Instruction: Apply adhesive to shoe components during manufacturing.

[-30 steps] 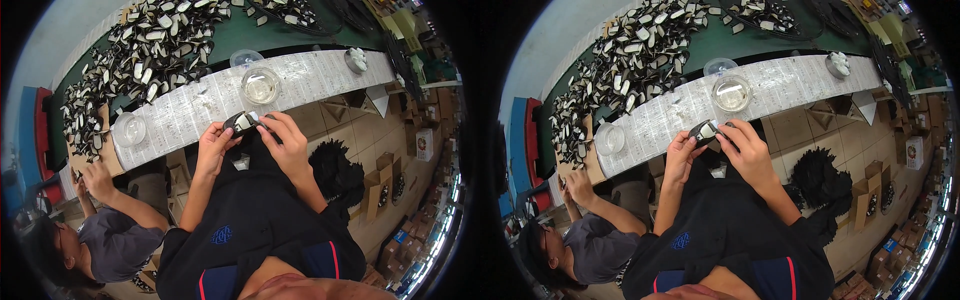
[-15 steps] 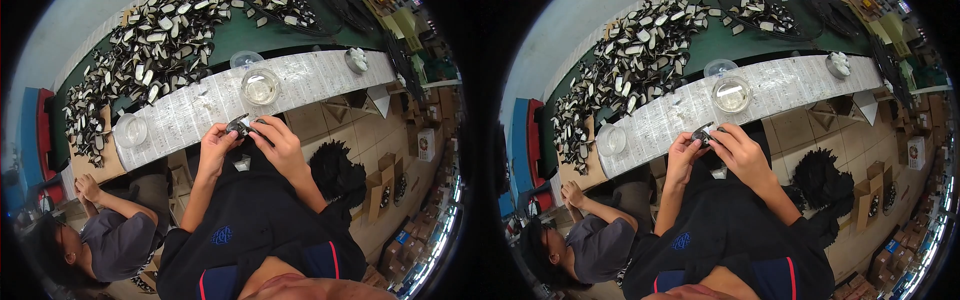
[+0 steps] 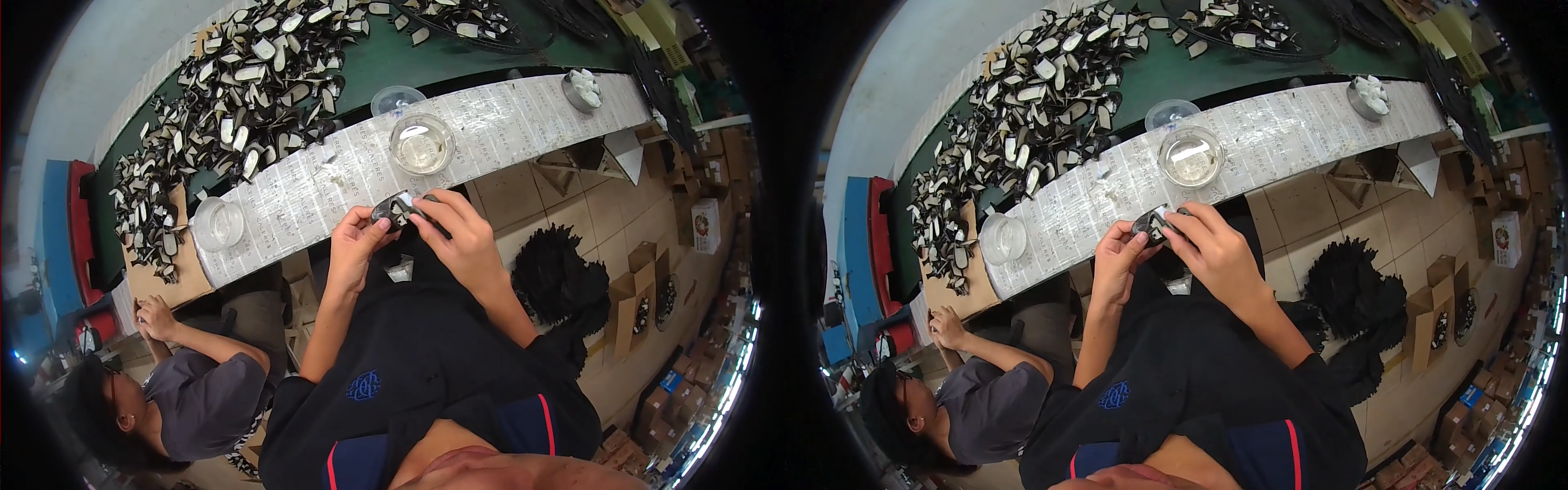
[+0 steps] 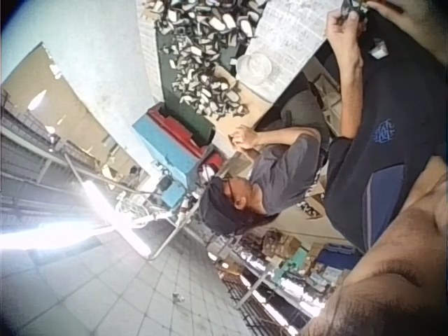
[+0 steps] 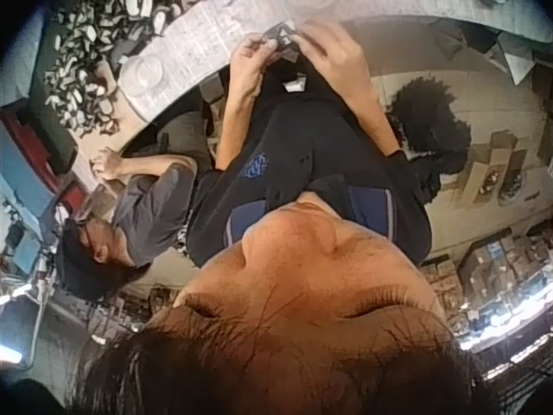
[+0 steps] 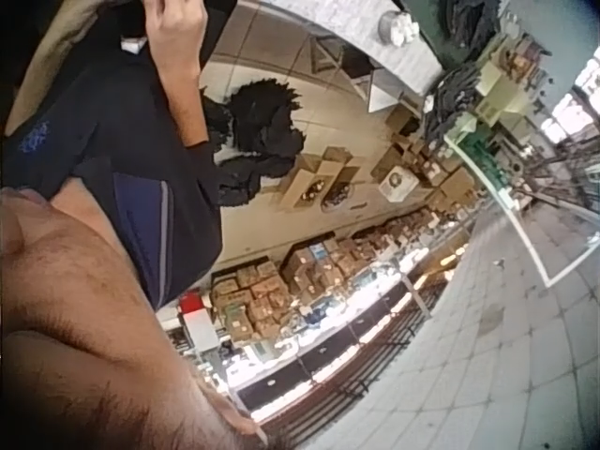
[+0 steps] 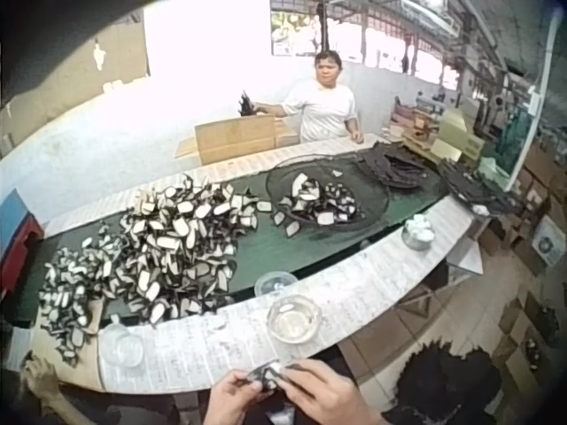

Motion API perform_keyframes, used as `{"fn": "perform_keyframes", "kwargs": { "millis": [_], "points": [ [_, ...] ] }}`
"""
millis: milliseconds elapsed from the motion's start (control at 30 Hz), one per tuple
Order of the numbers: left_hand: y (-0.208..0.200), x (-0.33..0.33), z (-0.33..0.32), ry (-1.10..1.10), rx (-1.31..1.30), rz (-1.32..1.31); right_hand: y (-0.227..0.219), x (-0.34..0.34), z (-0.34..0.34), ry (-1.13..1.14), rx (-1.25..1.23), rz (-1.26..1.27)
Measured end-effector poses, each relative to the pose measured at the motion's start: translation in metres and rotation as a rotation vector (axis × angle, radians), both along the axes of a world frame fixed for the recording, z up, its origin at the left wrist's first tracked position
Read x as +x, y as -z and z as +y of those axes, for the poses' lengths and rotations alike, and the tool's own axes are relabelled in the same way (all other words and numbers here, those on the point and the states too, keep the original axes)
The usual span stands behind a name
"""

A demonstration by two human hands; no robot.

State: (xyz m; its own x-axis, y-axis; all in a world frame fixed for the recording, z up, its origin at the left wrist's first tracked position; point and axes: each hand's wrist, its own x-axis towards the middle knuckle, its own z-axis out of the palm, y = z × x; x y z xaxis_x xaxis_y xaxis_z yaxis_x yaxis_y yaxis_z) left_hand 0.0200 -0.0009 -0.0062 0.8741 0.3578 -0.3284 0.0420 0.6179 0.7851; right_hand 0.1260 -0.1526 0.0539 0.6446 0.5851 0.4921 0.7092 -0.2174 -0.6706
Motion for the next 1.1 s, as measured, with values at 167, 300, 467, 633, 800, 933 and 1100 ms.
{"fn": "perform_keyframes", "kwargs": {
  "millis": [167,300,467,633,800,933,1100],
  "points": [
    [-0.001,0.007,-0.002,0.024,0.023,0.024,0.003,0.006,-0.005,0.066,-0.001,0.062],
    [-0.006,0.016,-0.004,0.005,0.006,0.035,0.000,0.022,-0.017,0.164,0.041,0.112],
    [-0.001,0.036,0.001,0.007,-0.041,0.028,0.004,0.043,-0.038,0.224,0.132,0.190],
    [-0.001,0.097,0.031,-0.081,-0.005,0.017,0.010,0.056,-0.065,0.273,0.192,0.238],
    [-0.057,0.257,0.077,0.050,0.111,-0.373,0.007,0.061,-0.095,0.396,0.233,0.263],
    [-0.079,0.334,0.097,0.072,0.399,-0.303,0.014,0.060,-0.110,0.518,0.314,0.340],
    [0.042,0.286,0.204,-0.132,1.968,0.382,0.013,0.058,-0.112,0.495,0.305,0.338]
  ]
}}
